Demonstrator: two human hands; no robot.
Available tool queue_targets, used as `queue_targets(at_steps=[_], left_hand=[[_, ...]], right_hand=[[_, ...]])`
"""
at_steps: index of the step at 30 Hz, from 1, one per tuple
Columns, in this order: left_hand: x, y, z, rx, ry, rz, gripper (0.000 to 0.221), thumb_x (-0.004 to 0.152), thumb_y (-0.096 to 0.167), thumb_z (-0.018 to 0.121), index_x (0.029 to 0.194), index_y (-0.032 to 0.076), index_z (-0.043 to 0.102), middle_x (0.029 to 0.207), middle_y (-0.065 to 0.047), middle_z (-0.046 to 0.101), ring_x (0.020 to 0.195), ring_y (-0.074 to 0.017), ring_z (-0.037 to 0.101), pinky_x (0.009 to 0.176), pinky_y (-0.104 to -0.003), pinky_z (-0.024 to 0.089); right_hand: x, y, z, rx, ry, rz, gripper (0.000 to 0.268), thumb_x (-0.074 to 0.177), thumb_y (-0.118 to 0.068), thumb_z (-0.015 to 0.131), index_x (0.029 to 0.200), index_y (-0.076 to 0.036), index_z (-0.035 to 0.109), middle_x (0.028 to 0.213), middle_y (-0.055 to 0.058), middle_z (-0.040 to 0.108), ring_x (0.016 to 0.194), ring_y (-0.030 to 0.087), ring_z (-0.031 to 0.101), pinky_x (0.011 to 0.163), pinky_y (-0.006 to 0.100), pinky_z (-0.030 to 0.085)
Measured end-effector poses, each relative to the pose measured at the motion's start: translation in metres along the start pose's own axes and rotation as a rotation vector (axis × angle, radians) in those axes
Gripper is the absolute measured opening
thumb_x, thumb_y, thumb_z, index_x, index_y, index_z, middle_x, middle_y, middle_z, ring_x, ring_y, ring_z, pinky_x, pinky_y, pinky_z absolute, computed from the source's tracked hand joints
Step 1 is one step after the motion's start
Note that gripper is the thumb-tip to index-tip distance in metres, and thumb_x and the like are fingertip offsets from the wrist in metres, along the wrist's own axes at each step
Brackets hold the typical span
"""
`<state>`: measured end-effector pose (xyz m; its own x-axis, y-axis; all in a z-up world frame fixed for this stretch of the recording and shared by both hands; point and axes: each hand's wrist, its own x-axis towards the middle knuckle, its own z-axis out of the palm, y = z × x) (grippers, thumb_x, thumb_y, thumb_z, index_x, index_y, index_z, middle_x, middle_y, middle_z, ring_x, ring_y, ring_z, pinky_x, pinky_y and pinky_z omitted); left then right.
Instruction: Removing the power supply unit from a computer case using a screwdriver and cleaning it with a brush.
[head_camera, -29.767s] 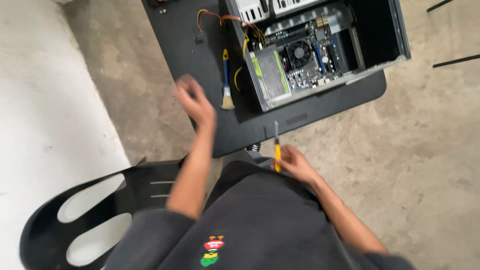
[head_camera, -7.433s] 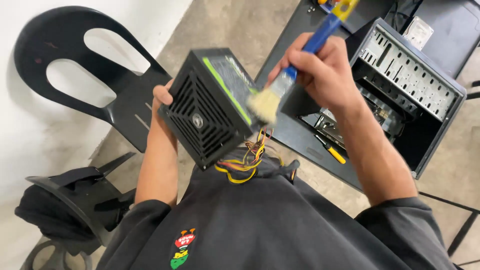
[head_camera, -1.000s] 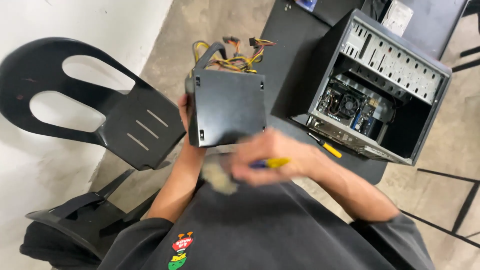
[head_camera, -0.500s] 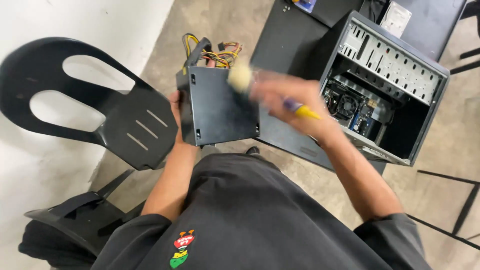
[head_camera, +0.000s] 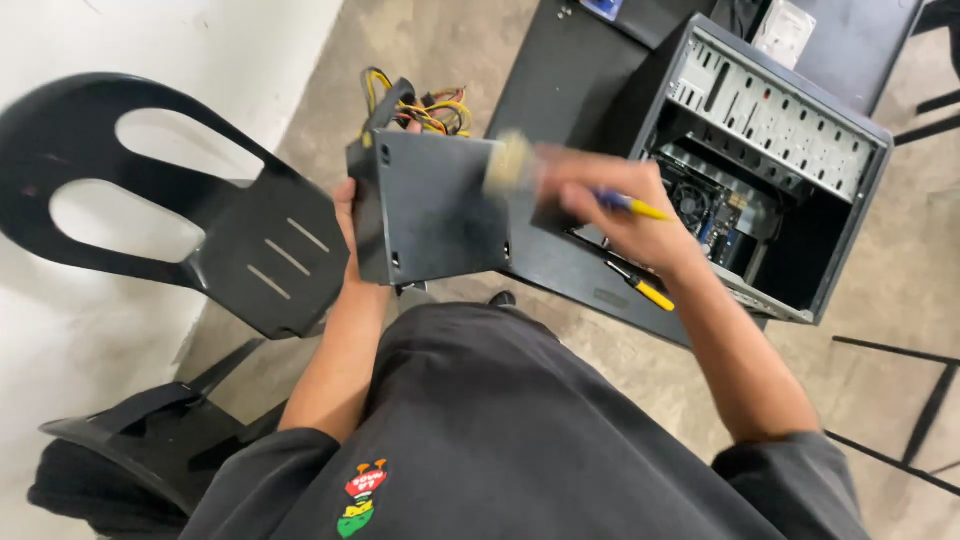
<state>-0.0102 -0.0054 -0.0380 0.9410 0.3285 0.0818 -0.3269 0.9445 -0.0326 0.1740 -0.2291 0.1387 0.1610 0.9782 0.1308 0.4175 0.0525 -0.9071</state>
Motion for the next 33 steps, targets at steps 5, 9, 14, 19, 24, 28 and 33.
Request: queue_targets(at_steps=[5, 9, 14, 19, 24, 28, 33], left_hand=[[0.012, 0.007, 0.002, -0.056, 0.051, 0.038, 0.094, 0.088, 0.041, 0.055, 0.17, 0.018, 0.015, 0.169, -0.008, 0.032, 0.146, -0.0288, 0.045, 0.122, -0.049, 0.037], [0.009, 0.007, -0.006, -0.092, 0.096, 0.05, 0.092, 0.088, 0.047, 0.051, 0.169, 0.02, 0.019, 0.168, -0.009, 0.032, 0.146, -0.0314, 0.044, 0.125, -0.051, 0.034], [0.001, -0.018, 0.091, 0.083, 0.221, 0.007, 0.114, 0.063, 0.039, 0.071, 0.165, 0.015, 0.026, 0.17, -0.032, 0.024, 0.148, -0.045, 0.033, 0.121, -0.061, 0.024], [-0.016, -0.026, 0.104, 0.182, -0.036, -0.16, 0.114, 0.067, 0.031, 0.079, 0.166, 0.012, 0.026, 0.16, -0.026, 0.039, 0.148, -0.0452, 0.039, 0.128, -0.066, 0.027], [-0.056, 0.025, -0.035, -0.144, -0.029, -0.474, 0.073, 0.082, 0.004, 0.059, 0.151, -0.01, 0.041, 0.14, -0.031, 0.059, 0.126, -0.0464, 0.06, 0.109, -0.06, 0.048], [-0.029, -0.026, 0.119, 0.509, -0.182, -0.349, 0.119, 0.071, 0.039, 0.078, 0.162, -0.01, 0.02, 0.165, -0.02, 0.033, 0.15, -0.0328, 0.04, 0.125, -0.05, 0.033], [-0.05, 0.026, -0.026, 0.047, -0.13, -0.696, 0.061, 0.087, 0.007, 0.057, 0.144, -0.011, 0.044, 0.133, -0.031, 0.062, 0.119, -0.0432, 0.064, 0.097, -0.053, 0.053]], right_hand=[[-0.017, 0.007, 0.009, 0.0, -0.236, 0.19, 0.014, 0.089, -0.021, 0.072, 0.088, -0.009, 0.08, 0.082, 0.01, 0.08, 0.073, 0.024, 0.076, 0.078, 0.04, 0.06], [-0.016, 0.006, 0.013, 0.038, 0.068, 0.106, 0.016, 0.102, -0.018, 0.063, 0.102, -0.009, 0.077, 0.109, 0.012, 0.076, 0.096, 0.022, 0.074, 0.092, 0.038, 0.055], [-0.013, -0.021, 0.022, -0.011, -0.069, 0.163, 0.027, 0.105, -0.026, 0.056, 0.094, -0.007, 0.072, 0.073, 0.0, 0.073, 0.065, 0.007, 0.068, 0.063, 0.023, 0.054], [0.018, -0.02, 0.027, 0.808, 0.296, -0.02, 0.035, 0.104, -0.031, 0.06, 0.088, 0.0, 0.058, 0.113, 0.035, 0.069, 0.053, 0.028, 0.064, 0.045, 0.029, 0.049], [0.049, -0.001, -0.008, 0.219, 0.259, 0.408, 0.031, 0.098, -0.019, 0.053, 0.078, -0.003, 0.07, 0.08, 0.015, 0.074, 0.051, 0.015, 0.068, 0.046, 0.021, 0.054], [0.034, 0.032, -0.037, 0.123, 0.403, 0.311, 0.028, 0.108, -0.011, 0.055, 0.086, 0.001, 0.067, 0.069, 0.013, 0.067, 0.049, 0.016, 0.065, 0.047, 0.022, 0.057], [0.026, 0.061, -0.002, 0.058, 0.418, 0.324, 0.034, 0.101, -0.041, 0.064, 0.084, -0.012, 0.07, 0.074, 0.014, 0.067, 0.054, 0.025, 0.066, 0.05, 0.03, 0.051]])
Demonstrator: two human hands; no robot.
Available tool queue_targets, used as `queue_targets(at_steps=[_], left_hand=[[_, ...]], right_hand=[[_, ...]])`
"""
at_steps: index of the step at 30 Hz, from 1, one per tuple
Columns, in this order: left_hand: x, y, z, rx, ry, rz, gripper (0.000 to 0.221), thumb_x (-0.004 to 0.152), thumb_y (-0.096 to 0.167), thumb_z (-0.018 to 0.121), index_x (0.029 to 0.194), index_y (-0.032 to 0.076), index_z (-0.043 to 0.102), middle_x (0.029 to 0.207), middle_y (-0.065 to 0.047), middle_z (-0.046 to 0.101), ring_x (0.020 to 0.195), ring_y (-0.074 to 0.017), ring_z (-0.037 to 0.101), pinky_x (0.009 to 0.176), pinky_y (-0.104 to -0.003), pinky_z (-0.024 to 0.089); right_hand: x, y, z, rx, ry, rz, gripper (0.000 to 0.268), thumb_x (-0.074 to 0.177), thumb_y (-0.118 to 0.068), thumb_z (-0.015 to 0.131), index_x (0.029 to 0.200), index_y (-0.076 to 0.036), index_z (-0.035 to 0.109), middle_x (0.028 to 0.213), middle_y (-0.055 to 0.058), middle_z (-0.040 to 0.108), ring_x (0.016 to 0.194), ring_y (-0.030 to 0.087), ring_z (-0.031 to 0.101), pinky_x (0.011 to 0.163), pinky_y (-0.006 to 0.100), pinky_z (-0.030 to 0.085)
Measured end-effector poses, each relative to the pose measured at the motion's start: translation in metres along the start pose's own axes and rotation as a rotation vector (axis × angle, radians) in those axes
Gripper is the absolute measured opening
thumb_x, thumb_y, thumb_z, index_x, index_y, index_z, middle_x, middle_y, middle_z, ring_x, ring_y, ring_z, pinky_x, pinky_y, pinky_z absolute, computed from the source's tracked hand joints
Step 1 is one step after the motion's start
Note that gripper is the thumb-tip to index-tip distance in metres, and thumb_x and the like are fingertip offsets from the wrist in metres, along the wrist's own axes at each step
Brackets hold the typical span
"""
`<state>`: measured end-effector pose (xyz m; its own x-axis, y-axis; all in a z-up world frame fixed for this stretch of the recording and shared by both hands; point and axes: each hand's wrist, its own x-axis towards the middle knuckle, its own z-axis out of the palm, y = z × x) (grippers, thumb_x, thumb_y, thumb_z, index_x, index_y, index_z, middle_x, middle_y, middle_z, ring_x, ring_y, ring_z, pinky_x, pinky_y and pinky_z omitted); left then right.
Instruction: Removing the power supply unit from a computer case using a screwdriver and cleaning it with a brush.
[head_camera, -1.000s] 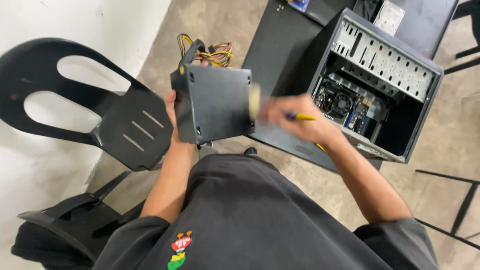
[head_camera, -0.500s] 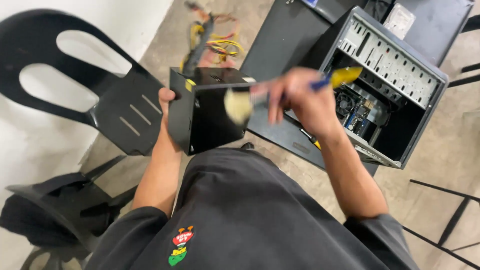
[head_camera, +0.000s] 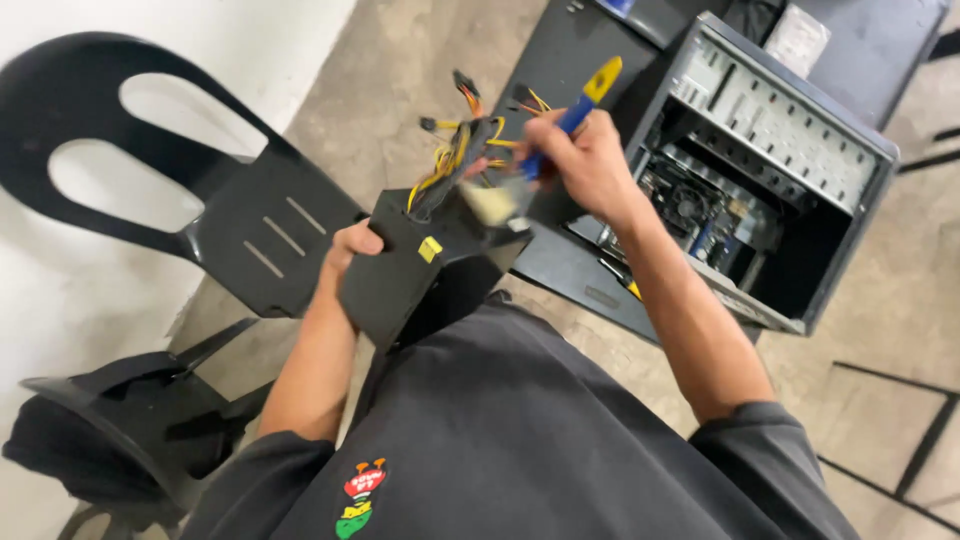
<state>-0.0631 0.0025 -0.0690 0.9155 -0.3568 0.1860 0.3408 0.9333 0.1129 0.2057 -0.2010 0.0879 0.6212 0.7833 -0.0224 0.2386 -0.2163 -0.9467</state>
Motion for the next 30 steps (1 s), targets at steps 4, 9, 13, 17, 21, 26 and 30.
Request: queue_targets(at_steps=[4, 9, 13, 17, 21, 26, 30], left_hand=[[0.027, -0.003, 0.022, 0.273, -0.179, 0.162, 0.096, 0.08, 0.007, 0.063, 0.163, -0.002, 0.015, 0.153, -0.028, 0.043, 0.139, -0.0368, 0.047, 0.112, -0.049, 0.038], [0.072, -0.033, 0.083, 0.697, -0.062, 0.521, 0.115, 0.075, 0.016, 0.079, 0.167, 0.009, 0.012, 0.171, -0.016, 0.023, 0.158, -0.0279, 0.025, 0.129, -0.048, 0.021], [0.084, -0.057, 0.05, 0.728, 0.488, 0.884, 0.09, 0.079, 0.008, 0.062, 0.163, 0.011, 0.028, 0.139, -0.017, 0.045, 0.125, -0.0303, 0.051, 0.109, -0.043, 0.046], [0.123, -0.051, -0.002, 1.042, 0.877, 1.139, 0.071, 0.088, 0.023, 0.083, 0.147, 0.014, 0.045, 0.143, -0.011, 0.043, 0.131, -0.0226, 0.047, 0.11, -0.033, 0.044], [0.168, -0.05, -0.003, 0.827, 1.241, 1.06, 0.087, 0.084, 0.042, 0.089, 0.151, 0.015, 0.039, 0.154, -0.019, 0.027, 0.142, -0.0302, 0.035, 0.12, -0.043, 0.033], [0.197, -0.009, -0.022, 0.83, 1.32, 0.823, 0.09, 0.085, 0.054, 0.085, 0.151, 0.016, 0.035, 0.16, -0.018, 0.014, 0.152, -0.0335, 0.021, 0.128, -0.048, 0.022], [0.219, 0.038, -0.035, 0.779, 1.287, 0.853, 0.072, 0.078, 0.04, 0.076, 0.132, 0.005, 0.043, 0.138, -0.014, 0.052, 0.129, -0.0228, 0.052, 0.111, -0.037, 0.045]], right_hand=[[-0.029, 0.029, -0.026, -0.396, 0.011, 0.055, 0.039, 0.104, -0.032, 0.064, 0.078, -0.004, 0.068, 0.062, 0.019, 0.059, 0.06, 0.037, 0.059, 0.064, 0.048, 0.047], [-0.07, 0.05, -0.027, 0.042, -0.051, 0.017, 0.033, 0.108, -0.028, 0.058, 0.081, -0.01, 0.065, 0.059, 0.002, 0.061, 0.057, 0.015, 0.062, 0.064, 0.029, 0.05], [-0.108, 0.017, 0.007, 0.299, -0.106, 0.125, 0.03, 0.103, -0.028, 0.062, 0.12, -0.003, 0.066, 0.056, 0.0, 0.052, 0.045, 0.01, 0.052, 0.047, 0.022, 0.044], [-0.108, -0.005, 0.016, 0.162, -0.16, 0.004, 0.075, 0.08, -0.038, 0.09, 0.141, -0.012, 0.054, 0.058, -0.003, 0.048, 0.051, 0.007, 0.049, 0.054, 0.02, 0.043], [-0.081, -0.015, 0.023, -0.348, -0.009, -0.103, 0.107, 0.06, -0.054, 0.1, 0.146, -0.016, 0.048, 0.136, 0.017, 0.06, 0.125, 0.043, 0.06, 0.098, 0.059, 0.053], [-0.021, 0.016, 0.015, -0.733, 0.085, -0.131, 0.102, 0.07, -0.065, 0.089, 0.151, -0.023, 0.043, 0.123, 0.006, 0.062, 0.09, 0.042, 0.072, 0.084, 0.052, 0.059], [0.038, 0.05, -0.003, -0.867, -0.026, -0.166, 0.112, 0.077, -0.057, 0.09, 0.156, -0.008, 0.028, 0.132, 0.016, 0.061, 0.086, 0.038, 0.07, 0.063, 0.049, 0.055]])
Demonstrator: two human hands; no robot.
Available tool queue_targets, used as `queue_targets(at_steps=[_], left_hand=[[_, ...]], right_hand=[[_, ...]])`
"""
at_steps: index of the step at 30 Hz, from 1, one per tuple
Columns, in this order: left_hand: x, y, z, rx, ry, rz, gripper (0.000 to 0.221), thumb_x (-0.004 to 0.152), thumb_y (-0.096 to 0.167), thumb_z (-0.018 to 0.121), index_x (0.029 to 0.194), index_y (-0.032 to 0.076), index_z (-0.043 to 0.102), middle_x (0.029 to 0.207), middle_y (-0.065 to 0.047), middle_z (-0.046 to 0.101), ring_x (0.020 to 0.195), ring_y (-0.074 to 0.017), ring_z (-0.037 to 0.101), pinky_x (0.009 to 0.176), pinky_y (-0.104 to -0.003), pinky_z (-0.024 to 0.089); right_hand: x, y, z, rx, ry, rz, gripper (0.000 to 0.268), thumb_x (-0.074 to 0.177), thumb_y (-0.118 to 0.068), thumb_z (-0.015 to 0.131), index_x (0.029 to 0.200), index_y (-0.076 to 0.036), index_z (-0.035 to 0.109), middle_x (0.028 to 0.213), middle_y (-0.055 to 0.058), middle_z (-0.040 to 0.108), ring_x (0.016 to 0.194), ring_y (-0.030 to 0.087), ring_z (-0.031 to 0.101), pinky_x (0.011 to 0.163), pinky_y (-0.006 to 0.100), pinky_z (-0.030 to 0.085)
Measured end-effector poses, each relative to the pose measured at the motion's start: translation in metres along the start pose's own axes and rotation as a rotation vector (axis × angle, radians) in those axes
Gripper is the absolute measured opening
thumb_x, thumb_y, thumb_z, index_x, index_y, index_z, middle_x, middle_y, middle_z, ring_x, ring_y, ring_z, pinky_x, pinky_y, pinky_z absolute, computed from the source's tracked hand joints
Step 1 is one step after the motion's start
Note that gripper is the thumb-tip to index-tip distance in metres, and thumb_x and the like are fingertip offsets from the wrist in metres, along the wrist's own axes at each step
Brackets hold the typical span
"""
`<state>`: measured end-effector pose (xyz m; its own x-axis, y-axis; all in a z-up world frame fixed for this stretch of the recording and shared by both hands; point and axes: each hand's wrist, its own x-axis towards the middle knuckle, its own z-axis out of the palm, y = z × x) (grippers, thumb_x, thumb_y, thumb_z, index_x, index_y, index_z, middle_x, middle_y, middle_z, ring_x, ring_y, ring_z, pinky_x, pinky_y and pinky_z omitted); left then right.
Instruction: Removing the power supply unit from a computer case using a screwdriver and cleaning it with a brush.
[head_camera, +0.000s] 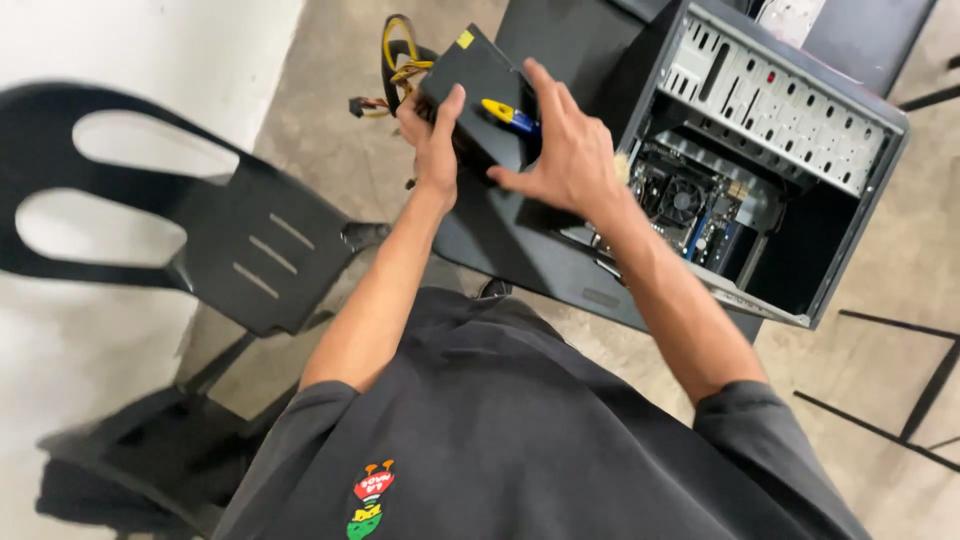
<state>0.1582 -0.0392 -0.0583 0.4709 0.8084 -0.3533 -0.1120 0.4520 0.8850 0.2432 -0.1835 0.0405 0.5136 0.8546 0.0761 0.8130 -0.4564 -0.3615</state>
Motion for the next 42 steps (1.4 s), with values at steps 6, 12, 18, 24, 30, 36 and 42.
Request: queue_targets(at_steps=[6, 12, 18, 24, 30, 36, 42], left_hand=[[0.1, -0.048, 0.033, 0.082, -0.269, -0.013, 0.065, 0.087, 0.041, 0.074, 0.135, 0.005, 0.049, 0.136, -0.013, 0.062, 0.127, -0.0222, 0.059, 0.113, -0.034, 0.046], [0.132, -0.063, 0.063, 0.182, -0.504, -0.094, 0.053, 0.09, 0.027, 0.074, 0.13, 0.003, 0.048, 0.132, -0.015, 0.063, 0.122, -0.0251, 0.062, 0.109, -0.036, 0.048], [0.15, -0.07, 0.073, 0.358, -0.656, -0.101, 0.066, 0.092, 0.031, 0.07, 0.143, 0.003, 0.039, 0.147, -0.015, 0.052, 0.137, -0.0258, 0.05, 0.117, -0.037, 0.037], [0.178, -0.146, 0.08, 0.188, -0.78, -0.078, 0.061, 0.101, 0.012, 0.063, 0.154, 0.007, 0.033, 0.159, -0.012, 0.041, 0.146, -0.0236, 0.041, 0.127, -0.041, 0.029], [0.159, -0.116, 0.079, 0.391, -0.712, -0.167, 0.076, 0.097, 0.019, 0.066, 0.161, 0.018, 0.027, 0.167, -0.008, 0.035, 0.151, -0.0391, 0.039, 0.121, -0.044, 0.037], [0.152, -0.12, 0.059, 0.46, -0.615, -0.197, 0.077, 0.091, 0.02, 0.071, 0.159, 0.018, 0.034, 0.161, -0.006, 0.044, 0.139, -0.0294, 0.058, 0.11, -0.037, 0.048], [0.111, -0.129, -0.005, 0.661, -0.681, -0.037, 0.043, 0.099, 0.016, 0.068, 0.139, 0.009, 0.053, 0.127, -0.015, 0.061, 0.123, -0.0343, 0.062, 0.104, -0.047, 0.053]], right_hand=[[0.075, 0.085, 0.022, 0.077, -0.077, 0.063, 0.102, 0.064, -0.042, 0.089, 0.15, -0.01, 0.043, 0.133, 0.015, 0.057, 0.12, 0.038, 0.06, 0.091, 0.052, 0.05], [0.114, 0.136, 0.017, 0.1, -0.216, 0.203, 0.111, 0.063, -0.032, 0.09, 0.155, -0.002, 0.037, 0.146, 0.019, 0.052, 0.131, 0.041, 0.052, 0.099, 0.059, 0.045], [0.131, 0.147, 0.002, 0.121, -0.279, 0.425, 0.108, 0.062, -0.022, 0.087, 0.158, -0.01, 0.038, 0.145, 0.016, 0.048, 0.131, 0.044, 0.047, 0.098, 0.062, 0.039], [0.146, 0.148, -0.013, 0.047, -0.258, 0.563, 0.102, 0.065, -0.002, 0.083, 0.156, -0.024, 0.04, 0.139, 0.016, 0.043, 0.114, 0.049, 0.055, 0.091, 0.06, 0.049], [0.132, 0.154, -0.01, 0.125, -0.196, 0.529, 0.112, 0.065, -0.008, 0.09, 0.161, -0.022, 0.034, 0.146, 0.016, 0.035, 0.121, 0.046, 0.052, 0.094, 0.06, 0.047], [0.081, 0.096, -0.044, 0.484, 0.111, 0.547, 0.032, 0.098, -0.018, 0.07, 0.126, -0.008, 0.057, 0.11, 0.01, 0.055, 0.093, 0.021, 0.055, 0.066, 0.033, 0.053], [-0.045, 0.105, -0.011, 0.905, 0.319, 0.708, 0.033, 0.112, -0.027, 0.053, 0.098, -0.009, 0.077, 0.082, 0.011, 0.07, 0.071, 0.016, 0.063, 0.068, 0.028, 0.053]])
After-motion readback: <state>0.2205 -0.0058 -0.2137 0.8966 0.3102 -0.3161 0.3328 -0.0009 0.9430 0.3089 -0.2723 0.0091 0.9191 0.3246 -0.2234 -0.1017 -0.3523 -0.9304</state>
